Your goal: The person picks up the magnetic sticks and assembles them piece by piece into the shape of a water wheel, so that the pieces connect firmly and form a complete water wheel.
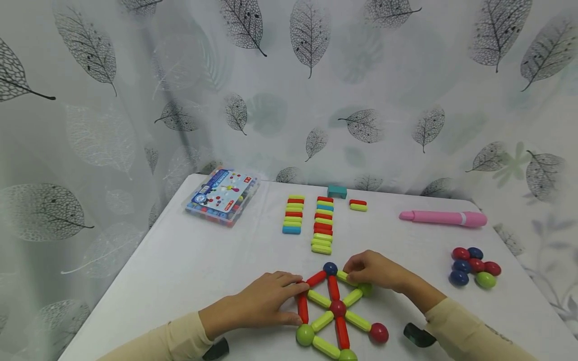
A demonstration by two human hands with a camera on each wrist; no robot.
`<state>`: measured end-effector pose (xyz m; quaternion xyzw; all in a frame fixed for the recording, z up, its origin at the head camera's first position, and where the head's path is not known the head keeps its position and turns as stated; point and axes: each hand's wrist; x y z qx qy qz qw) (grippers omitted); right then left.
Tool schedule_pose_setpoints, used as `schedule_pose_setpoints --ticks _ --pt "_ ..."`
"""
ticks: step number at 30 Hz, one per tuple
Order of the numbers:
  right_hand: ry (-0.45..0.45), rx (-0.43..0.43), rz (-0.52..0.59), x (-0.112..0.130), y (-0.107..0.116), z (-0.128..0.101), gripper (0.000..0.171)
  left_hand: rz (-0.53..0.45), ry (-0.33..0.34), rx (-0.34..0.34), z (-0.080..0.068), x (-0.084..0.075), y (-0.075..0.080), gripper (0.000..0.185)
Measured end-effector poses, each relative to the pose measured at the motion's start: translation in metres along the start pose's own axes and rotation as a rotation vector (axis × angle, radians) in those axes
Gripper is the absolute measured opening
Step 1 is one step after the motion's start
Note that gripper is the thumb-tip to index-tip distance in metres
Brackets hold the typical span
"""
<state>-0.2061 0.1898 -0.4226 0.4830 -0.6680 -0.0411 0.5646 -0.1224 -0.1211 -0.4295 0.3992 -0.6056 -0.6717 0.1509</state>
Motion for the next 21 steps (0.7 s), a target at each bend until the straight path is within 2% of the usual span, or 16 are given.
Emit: schedule_pose_setpoints --ticks 7,12,18,21 --pt "0.079 -0.023 -0.062 0.004 -0.002 0.005 0.021 -0.04 -0.01 -0.009 -0.001 -0.001 0.001 0.056" --pt "0.114 -0.029 -0.102 0.012 -0.007 0.013 0.02 -0.085 -0.075 -0.027 -0.005 0.0 0.0 0.043" --pt "0.155 -0.016 -0.135 0.019 -0.011 0.023 0.021 -0.083 -0.152 -0.009 -0.009 0.002 0.001 0.038" --pt "0.152 -0.037 -0.153 0.021 -0.006 0.027 0.026 -0.087 -0.156 -0.018 -0.007 0.003 0.002 0.039"
Point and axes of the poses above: each hand's wrist, its own z-axis towards the middle knuckle, its own y-axis out of the back of the hand, x = y × z, and after that the axes turned 3 degrees about -x, right-handed
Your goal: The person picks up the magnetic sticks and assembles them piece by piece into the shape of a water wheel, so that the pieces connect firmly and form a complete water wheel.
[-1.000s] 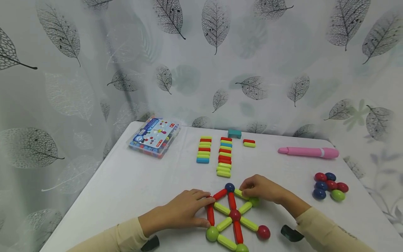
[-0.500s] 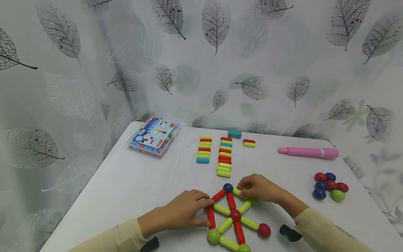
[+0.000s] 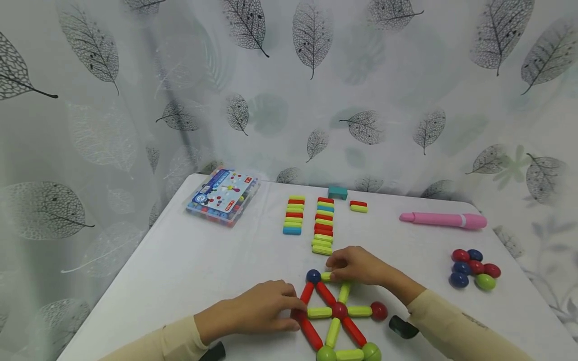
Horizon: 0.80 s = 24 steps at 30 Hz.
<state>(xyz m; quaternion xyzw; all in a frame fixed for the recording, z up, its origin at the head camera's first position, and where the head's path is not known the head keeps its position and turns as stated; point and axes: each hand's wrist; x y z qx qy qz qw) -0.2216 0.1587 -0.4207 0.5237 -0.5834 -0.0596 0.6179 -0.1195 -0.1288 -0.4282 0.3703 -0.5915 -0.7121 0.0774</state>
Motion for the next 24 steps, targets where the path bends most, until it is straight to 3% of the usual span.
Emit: schedule_pose_setpoints --ticks 4,9,13,17,24 --pt "-0.052 -0.161 -0.063 -0.012 0.026 0.01 0.04 0.014 0.076 -0.018 0.006 0.003 0.002 0.064" --pt "-0.125 -0.358 -0.28 -0.042 0.063 0.026 0.059 0.04 0.122 0.056 0.018 0.007 0.004 0.09" --pt "-0.143 -0.386 -0.474 -0.06 0.079 0.037 0.065 0.044 0.119 0.107 0.024 0.008 0.004 0.09" --pt "-0.159 -0.368 -0.601 -0.064 0.084 0.046 0.063 0.061 0.126 0.131 0.027 0.009 0.003 0.087" --pt "-0.166 -0.373 -0.655 -0.068 0.085 0.065 0.052 0.079 0.145 0.149 0.027 0.01 -0.001 0.083"
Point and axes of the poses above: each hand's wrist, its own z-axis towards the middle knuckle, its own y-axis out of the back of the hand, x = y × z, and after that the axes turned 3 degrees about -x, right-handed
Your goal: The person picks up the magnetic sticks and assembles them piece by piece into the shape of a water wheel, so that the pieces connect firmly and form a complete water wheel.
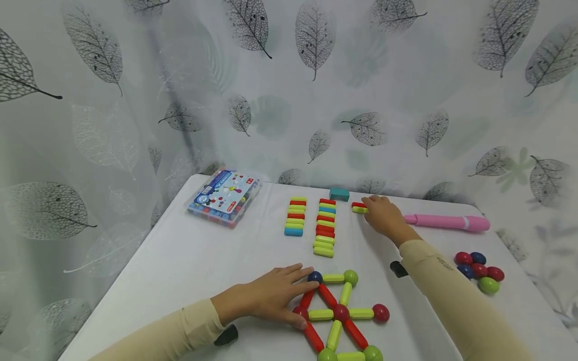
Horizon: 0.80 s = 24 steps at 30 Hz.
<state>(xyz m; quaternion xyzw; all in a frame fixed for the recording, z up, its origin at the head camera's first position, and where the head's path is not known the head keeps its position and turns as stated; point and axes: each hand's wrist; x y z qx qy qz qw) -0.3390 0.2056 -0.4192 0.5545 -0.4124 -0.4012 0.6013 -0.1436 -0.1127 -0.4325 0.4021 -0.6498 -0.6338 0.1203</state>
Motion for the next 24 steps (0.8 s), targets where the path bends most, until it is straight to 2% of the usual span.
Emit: schedule_pose_setpoints --ticks 6,14,24 --pt "0.029 -0.027 -0.085 -0.001 -0.01 0.015 0.043 0.008 -0.001 -0.005 -0.001 0.001 -0.002 0.083" --pt "0.079 -0.015 -0.203 0.003 -0.019 0.019 0.025 0.003 0.007 0.003 0.0 0.002 -0.003 0.084" --pt "0.045 0.01 -0.175 0.001 -0.027 0.02 0.03 -0.001 0.005 -0.001 -0.001 0.003 -0.004 0.084"
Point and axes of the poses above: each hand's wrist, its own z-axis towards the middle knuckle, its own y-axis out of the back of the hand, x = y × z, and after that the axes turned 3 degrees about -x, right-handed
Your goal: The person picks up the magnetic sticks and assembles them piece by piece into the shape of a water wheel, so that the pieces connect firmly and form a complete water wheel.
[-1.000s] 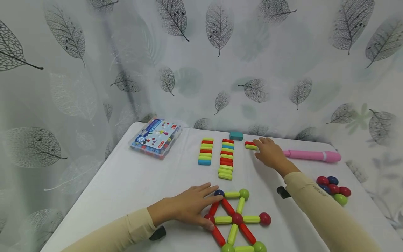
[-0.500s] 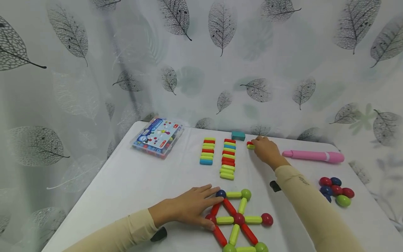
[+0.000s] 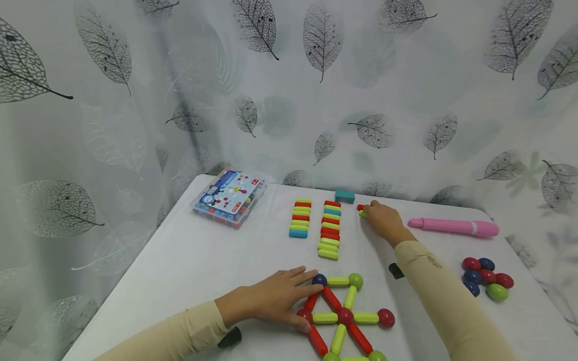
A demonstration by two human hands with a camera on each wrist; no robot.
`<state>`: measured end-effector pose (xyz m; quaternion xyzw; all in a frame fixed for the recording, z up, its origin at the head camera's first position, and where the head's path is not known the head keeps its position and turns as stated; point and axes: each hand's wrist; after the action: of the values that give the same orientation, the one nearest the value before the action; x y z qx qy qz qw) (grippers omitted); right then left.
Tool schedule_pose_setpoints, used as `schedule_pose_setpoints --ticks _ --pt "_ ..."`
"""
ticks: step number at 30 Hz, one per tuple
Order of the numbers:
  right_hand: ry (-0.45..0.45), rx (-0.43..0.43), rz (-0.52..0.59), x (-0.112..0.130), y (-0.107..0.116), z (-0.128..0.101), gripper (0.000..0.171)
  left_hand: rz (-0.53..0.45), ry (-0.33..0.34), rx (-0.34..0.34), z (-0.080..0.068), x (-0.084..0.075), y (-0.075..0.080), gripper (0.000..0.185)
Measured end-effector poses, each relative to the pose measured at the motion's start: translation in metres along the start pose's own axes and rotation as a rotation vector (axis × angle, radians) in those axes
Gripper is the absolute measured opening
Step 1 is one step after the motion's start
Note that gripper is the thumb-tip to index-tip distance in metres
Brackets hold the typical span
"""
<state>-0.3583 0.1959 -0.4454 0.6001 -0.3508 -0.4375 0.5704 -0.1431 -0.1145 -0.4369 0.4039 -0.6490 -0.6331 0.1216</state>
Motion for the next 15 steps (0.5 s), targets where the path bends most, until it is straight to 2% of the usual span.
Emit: schedule_pose_setpoints --ticks 7,11,15 --pt "-0.022 0.024 0.114 -0.001 0.003 -0.004 0.025 -0.005 0.001 0.002 0.0 -0.001 0.0 0.083" --pt "-0.05 0.023 0.263 0.002 0.011 -0.011 0.03 -0.005 0.002 -0.003 0.0 -0.001 0.001 0.083" --pt "-0.073 0.044 0.464 0.006 0.023 -0.029 0.032 -0.001 -0.005 -0.007 -0.001 -0.001 0.001 0.084"
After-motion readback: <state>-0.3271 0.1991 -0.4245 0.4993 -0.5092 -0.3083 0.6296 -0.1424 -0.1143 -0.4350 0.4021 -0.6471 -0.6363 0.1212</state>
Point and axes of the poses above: each hand's wrist, its own z-axis towards the middle knuckle, its own y-axis out of the back of the hand, x = y × z, and after that the axes turned 3 degrees about -x, right-handed
